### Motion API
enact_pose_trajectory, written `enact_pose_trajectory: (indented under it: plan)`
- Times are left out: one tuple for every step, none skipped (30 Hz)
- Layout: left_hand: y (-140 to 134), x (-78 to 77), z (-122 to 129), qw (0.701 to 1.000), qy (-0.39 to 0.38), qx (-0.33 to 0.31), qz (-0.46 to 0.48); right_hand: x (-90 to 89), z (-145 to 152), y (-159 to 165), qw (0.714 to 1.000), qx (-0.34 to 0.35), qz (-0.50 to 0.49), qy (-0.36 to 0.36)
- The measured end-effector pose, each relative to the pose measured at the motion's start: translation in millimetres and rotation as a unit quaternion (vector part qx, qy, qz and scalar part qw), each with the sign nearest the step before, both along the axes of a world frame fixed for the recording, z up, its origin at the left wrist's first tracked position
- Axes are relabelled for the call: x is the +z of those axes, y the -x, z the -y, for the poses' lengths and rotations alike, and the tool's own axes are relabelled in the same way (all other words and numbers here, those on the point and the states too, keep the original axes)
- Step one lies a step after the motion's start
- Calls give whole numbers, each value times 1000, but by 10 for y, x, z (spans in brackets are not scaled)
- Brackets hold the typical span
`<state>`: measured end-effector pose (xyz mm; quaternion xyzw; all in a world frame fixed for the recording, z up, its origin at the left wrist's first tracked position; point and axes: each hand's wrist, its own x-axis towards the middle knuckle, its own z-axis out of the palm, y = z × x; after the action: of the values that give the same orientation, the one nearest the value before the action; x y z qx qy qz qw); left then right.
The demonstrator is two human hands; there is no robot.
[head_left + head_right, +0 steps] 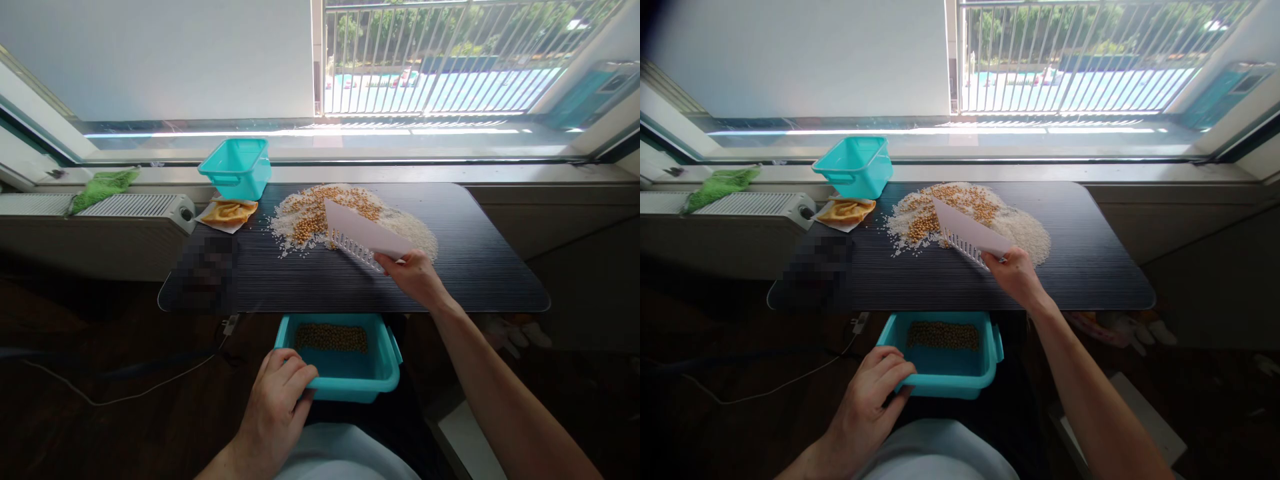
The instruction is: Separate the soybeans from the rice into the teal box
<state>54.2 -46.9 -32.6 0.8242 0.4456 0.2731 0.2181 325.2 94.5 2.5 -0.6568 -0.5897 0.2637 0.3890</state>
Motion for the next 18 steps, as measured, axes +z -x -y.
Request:
enact_pose_trajectory:
  plan:
    - [-3,-23,-4,1000,0,-1,0,8,16,-1,1000,3,0,-2]
    - [-6,-45,-8,1000,0,-3,0,15,33,-4,1000,4,0,-3]
    - [-8,-66,-12,1000,0,-2,1,21,50,-9,1000,2,0,-7]
    - [-9,-84,-18,1000,2,-2,2,25,65,-13,1000,0,4,-10]
    - [-8,-98,-26,1000,3,0,4,30,78,-16,1000,-3,11,-15]
    - [-5,-108,-34,1000,3,3,7,36,88,-13,1000,-4,21,-21]
    - [-1,-114,-43,1000,3,5,9,44,98,-3,999,1,34,-28]
    - [5,-116,-51,1000,3,6,11,55,107,16,998,13,47,-38]
    - [12,-116,-57,1000,2,5,12,70,116,45,996,35,59,-50]
    - [21,-114,-59,1000,2,4,13,88,125,82,993,68,70,-66]
    - [32,-113,-59,1000,3,3,15,108,136,126,987,106,81,-87]
    - [44,-113,-56,1000,4,2,17,126,147,174,978,148,95,-113]
    - [56,-116,-52,1000,4,2,20,140,158,222,966,187,113,-141]
    - [66,-121,-47,1000,4,3,23,148,169,267,951,219,137,-168]
    - [74,-130,-43,1000,4,5,26,146,181,307,936,244,164,-192]
    - [76,-142,-43,1000,2,8,28,132,193,342,922,261,192,-211]
    - [74,-155,-46,1000,-1,11,30,107,208,370,910,273,220,-223]
    - [65,-169,-53,999,-5,13,32,69,226,392,899,282,244,-229]
